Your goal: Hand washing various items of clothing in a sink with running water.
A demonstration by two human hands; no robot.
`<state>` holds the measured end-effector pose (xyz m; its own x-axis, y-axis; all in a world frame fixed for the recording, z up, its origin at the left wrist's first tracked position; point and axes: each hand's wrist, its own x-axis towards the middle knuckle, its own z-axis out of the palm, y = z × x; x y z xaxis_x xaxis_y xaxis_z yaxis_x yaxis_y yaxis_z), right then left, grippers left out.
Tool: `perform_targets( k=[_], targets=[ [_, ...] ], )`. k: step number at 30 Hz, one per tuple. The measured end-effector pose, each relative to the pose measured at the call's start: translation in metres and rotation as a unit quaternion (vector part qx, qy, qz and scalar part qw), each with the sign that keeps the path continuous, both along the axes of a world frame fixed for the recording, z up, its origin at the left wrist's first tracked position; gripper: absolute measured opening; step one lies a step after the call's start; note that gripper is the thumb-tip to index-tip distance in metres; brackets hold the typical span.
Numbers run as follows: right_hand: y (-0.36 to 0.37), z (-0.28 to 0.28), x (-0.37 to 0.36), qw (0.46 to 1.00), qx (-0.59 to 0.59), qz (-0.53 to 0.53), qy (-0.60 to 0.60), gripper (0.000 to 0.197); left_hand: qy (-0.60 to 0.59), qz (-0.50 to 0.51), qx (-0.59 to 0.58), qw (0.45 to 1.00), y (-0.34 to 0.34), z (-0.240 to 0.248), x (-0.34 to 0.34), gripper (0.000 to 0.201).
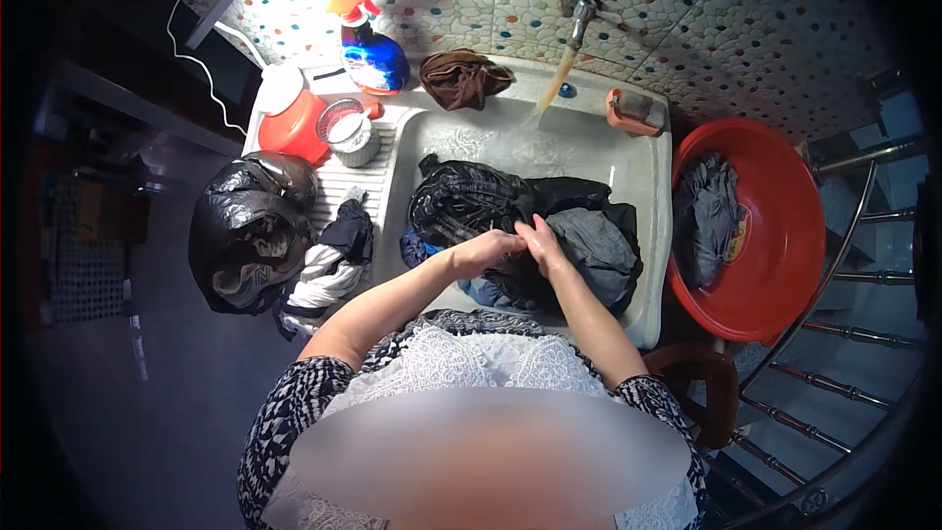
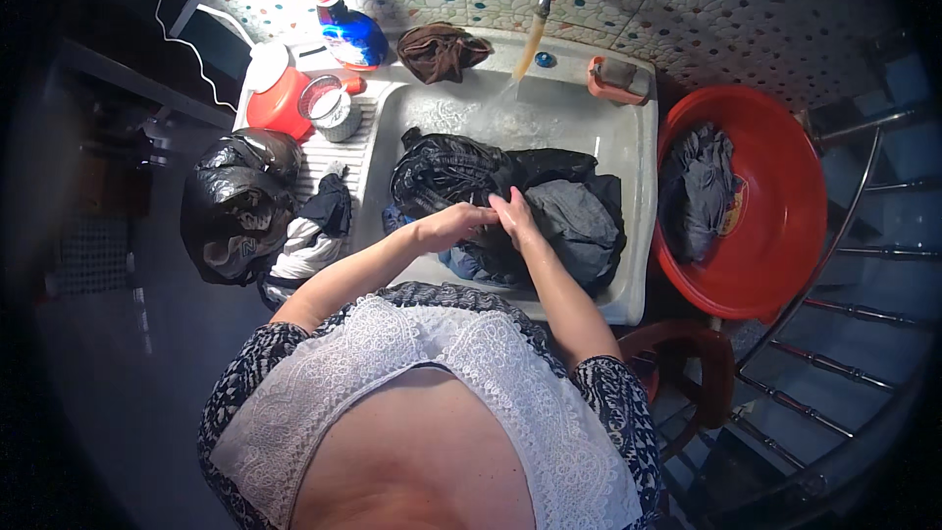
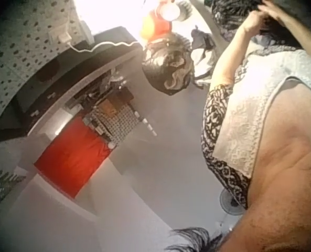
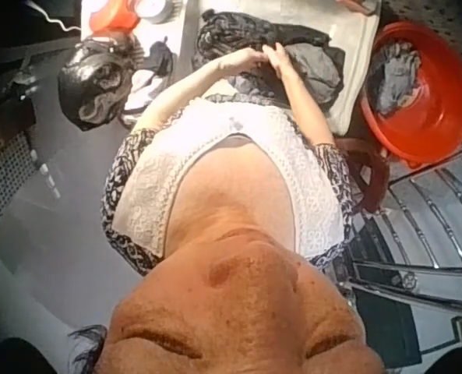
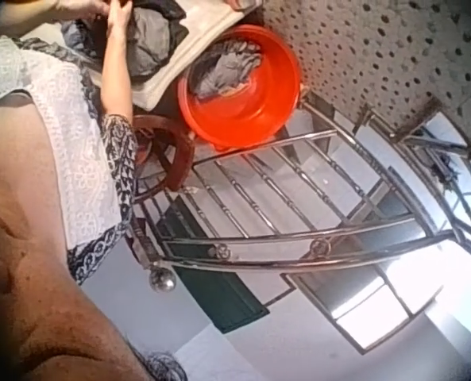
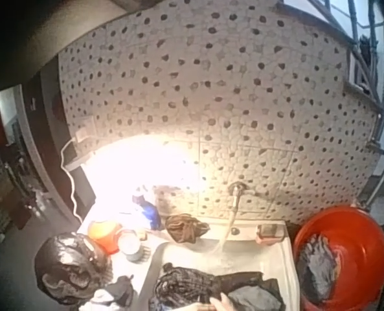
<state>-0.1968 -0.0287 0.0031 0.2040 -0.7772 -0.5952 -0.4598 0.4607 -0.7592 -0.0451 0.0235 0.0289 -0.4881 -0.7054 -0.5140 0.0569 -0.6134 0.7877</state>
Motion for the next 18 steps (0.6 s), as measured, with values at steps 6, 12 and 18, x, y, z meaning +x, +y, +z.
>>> perform_targets(
  k=[6, 12, 18],
  targets=[
    [-0.001, 0.009, -0.009, 0.993, -0.109, -0.039, -0.006, 0.056, -0.503, 0.092, -0.108, 0.852, -0.005, 0.005, 0.053, 0.022],
    [-0.019, 0.148, 0.002, 0.958, -0.088, -0.018, -0.272, 0.049, -0.589, 0.101, -0.091, 0.797, -0.012, -0.048, 0.083, 0.062],
    [-0.049, 0.134, -0.045, 0.968, -0.201, -0.023, -0.149, 0.047, -0.582, 0.072, -0.056, 0.808, -0.008, -0.045, 0.072, 0.037]
  ],
)
